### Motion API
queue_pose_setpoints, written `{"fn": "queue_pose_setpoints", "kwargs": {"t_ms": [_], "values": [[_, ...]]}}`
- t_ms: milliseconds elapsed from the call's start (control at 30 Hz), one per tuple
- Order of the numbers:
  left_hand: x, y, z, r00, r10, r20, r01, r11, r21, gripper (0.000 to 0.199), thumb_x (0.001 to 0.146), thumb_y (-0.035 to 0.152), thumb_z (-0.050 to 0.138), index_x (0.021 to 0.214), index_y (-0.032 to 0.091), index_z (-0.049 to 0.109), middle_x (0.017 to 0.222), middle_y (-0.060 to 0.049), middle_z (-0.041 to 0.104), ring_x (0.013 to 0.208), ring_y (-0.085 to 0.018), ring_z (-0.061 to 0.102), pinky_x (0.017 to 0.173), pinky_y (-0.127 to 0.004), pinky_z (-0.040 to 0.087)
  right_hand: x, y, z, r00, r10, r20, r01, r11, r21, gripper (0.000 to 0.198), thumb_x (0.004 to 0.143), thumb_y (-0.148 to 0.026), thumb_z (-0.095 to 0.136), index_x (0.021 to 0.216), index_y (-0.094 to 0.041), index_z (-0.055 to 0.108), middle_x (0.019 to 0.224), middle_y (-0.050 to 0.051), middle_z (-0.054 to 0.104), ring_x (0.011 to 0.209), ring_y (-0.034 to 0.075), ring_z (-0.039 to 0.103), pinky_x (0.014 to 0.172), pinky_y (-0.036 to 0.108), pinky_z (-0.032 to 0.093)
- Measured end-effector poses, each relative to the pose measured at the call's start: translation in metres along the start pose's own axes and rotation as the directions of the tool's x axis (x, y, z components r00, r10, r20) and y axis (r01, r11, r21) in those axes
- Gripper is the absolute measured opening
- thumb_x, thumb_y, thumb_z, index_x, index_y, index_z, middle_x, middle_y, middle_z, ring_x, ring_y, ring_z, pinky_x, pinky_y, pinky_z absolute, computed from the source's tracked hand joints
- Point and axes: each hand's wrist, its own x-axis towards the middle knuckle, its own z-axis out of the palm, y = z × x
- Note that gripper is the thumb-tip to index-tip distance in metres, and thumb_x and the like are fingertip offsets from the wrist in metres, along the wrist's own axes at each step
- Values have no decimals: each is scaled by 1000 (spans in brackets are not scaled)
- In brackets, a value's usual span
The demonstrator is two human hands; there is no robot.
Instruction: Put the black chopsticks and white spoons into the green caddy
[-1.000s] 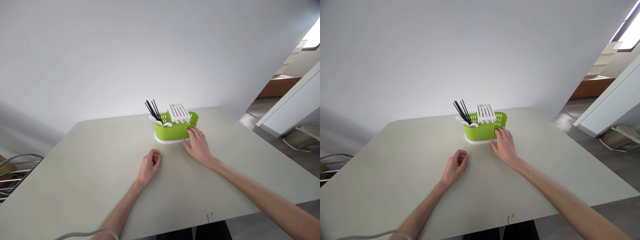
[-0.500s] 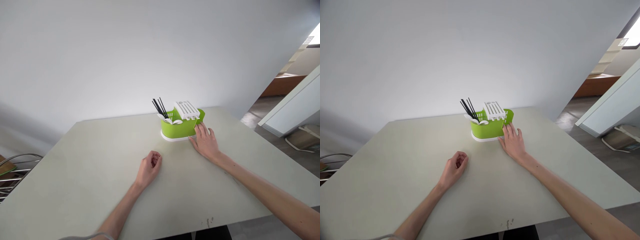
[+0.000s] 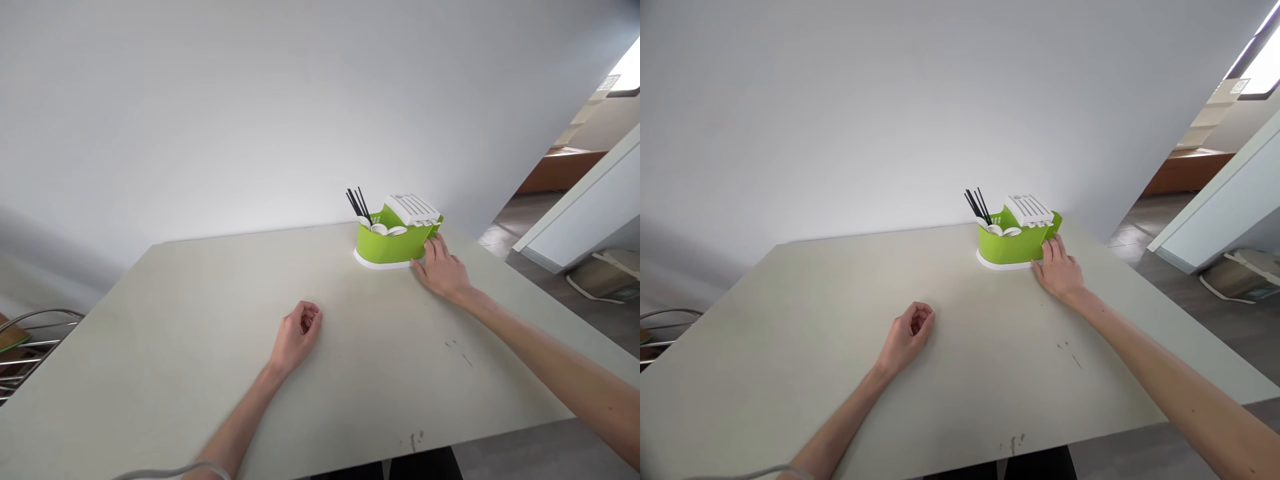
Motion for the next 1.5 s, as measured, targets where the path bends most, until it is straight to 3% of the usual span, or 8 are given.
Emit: {"fn": "queue_pose_setpoints", "kwargs": {"t_ms": [400, 567, 667, 833, 1033, 1133, 1333, 1500], "values": [[0, -7, -4, 1000, 2, -16, -2, 1000, -19, 27, 98, 47, 55, 99, 21, 59, 74, 3, 56, 64, -13, 46, 58, -26, 37, 21, 25, 12, 976, 175, 128, -184, 981, 64, 74, 104, -54, 28, 159, -4, 27, 170, 25, 26, 162, 35, 11, 113, 57, 45], [0, -2, -5, 1000, -5, -25, 4, 999, -36, 27, 97, 47, 55, 97, 21, 58, 73, 3, 55, 62, -13, 45, 57, -26, 37, 6, 3, 19, 963, 263, 66, -271, 921, 281, 101, 96, -71, 39, 167, -8, 2, 175, 25, 5, 158, 43, 23, 114, 60, 44], [-2, 2, -4, 1000, 0, -28, -1, 999, -45, 27, 96, 47, 55, 97, 21, 59, 71, 4, 54, 61, -12, 43, 56, -26, 36, -17, -27, 21, 921, 378, 96, -378, 803, 461, 112, 92, -77, 43, 168, -8, -1, 175, 28, 0, 155, 46, 30, 109, 60, 48], [-5, 4, -4, 999, 6, -35, -8, 998, -67, 26, 96, 47, 56, 97, 21, 58, 70, 4, 53, 59, -12, 42, 55, -25, 35, -51, -88, 11, 945, 313, 91, -293, 692, 659, 88, 97, -67, 46, 163, -11, 32, 170, 22, 32, 158, 37, 30, 126, 53, 32], [-7, 4, -4, 1000, -3, -30, 1, 998, -65, 24, 96, 43, 56, 85, 24, 46, 64, 7, 41, 58, -11, 34, 53, -24, 29, -68, -123, -15, 986, 122, 116, -165, 571, 804, 38, 100, -51, 52, 123, -28, 70, 138, 8, 71, 129, 29, 64, 110, 48, 50], [-8, 4, -4, 997, 9, -74, -12, 999, -46, 35, 95, 43, 55, 75, 25, 33, 63, 8, 27, 58, -11, 23, 52, -25, 23, -71, -121, -24, 982, 92, 165, -189, 489, 851, 29, 99, -49, 55, 108, -29, 74, 126, 5, 76, 117, 27, 70, 99, 41, 54], [-10, 3, -3, 996, 50, -80, -50, 999, 5, 44, 92, 36, 54, 68, 24, 19, 62, 7, 16, 59, -10, 15, 52, -26, 17, -70, -115, -31, 932, 161, 324, -354, 230, 906, 36, 96, -56, 61, 108, -24, 73, 101, 8, 79, 99, 25, 73, 92, 38, 55], [-9, 3, -1, 993, 95, -71, -93, 995, 37, 42, 87, 30, 53, 65, 24, 17, 62, 6, 15, 60, -11, 14, 53, -26, 15, -69, -117, -34, 927, 135, 349, -372, 242, 896, 38, 96, -57, 61, 109, -23, 72, 99, 8, 78, 87, 23, 72, 84, 37, 55]]}}
